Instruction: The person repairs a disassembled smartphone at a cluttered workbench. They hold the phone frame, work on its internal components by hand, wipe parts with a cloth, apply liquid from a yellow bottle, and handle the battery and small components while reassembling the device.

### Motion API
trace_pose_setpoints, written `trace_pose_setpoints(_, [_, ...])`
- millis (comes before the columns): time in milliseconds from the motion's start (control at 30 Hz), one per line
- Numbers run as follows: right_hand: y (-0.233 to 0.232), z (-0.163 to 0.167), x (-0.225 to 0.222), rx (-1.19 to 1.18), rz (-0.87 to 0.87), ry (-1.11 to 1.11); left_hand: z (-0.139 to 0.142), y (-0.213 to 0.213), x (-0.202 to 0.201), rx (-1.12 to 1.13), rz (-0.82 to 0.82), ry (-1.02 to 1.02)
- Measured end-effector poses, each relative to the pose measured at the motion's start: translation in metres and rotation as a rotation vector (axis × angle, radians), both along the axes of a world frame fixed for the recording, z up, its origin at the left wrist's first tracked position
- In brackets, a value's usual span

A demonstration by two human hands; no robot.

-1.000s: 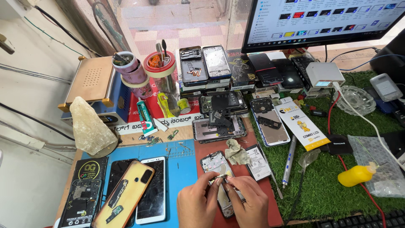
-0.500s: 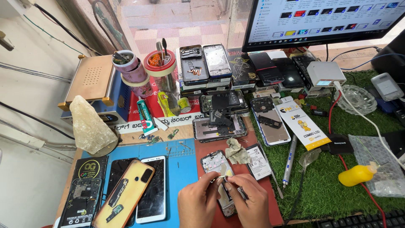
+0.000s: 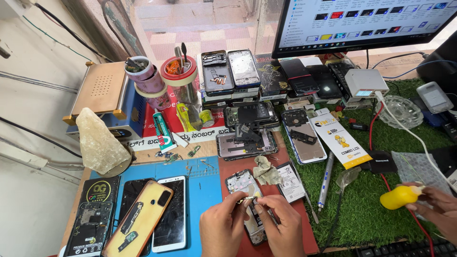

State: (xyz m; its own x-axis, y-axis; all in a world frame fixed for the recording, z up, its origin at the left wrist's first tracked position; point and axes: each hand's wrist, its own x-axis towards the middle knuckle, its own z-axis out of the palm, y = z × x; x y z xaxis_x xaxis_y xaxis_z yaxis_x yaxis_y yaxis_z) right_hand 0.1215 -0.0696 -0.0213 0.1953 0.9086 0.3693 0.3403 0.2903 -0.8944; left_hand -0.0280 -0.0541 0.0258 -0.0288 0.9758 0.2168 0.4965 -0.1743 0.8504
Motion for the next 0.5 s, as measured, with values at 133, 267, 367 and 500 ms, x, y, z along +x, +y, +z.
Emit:
trace_pose_setpoints(133, [-0.001, 0.0035, -0.0008, 0.031, -0.005, -0.043, 0.0003, -0.0013, 0.0007, -0.014, 0.011, 0.012])
trace_pose_setpoints(267, [-0.0022, 0.0061, -0.0026, 0.077, -0.036, -0.113, -0.0002, -0.0022, 0.0005, -0.021, 0.02, 0.005])
trace_pose_setpoints(367, [-0.0022, 0.0068, -0.0032, 0.146, -0.042, -0.162, -0.0012, -0.0024, 0.0007, -0.016, 0.021, 0.011])
trace_pose_setpoints(500, [-0.0024, 0.0073, -0.003, 0.172, -0.036, -0.173, -0.0029, -0.0027, 0.0015, 0.033, 0.013, 0.03])
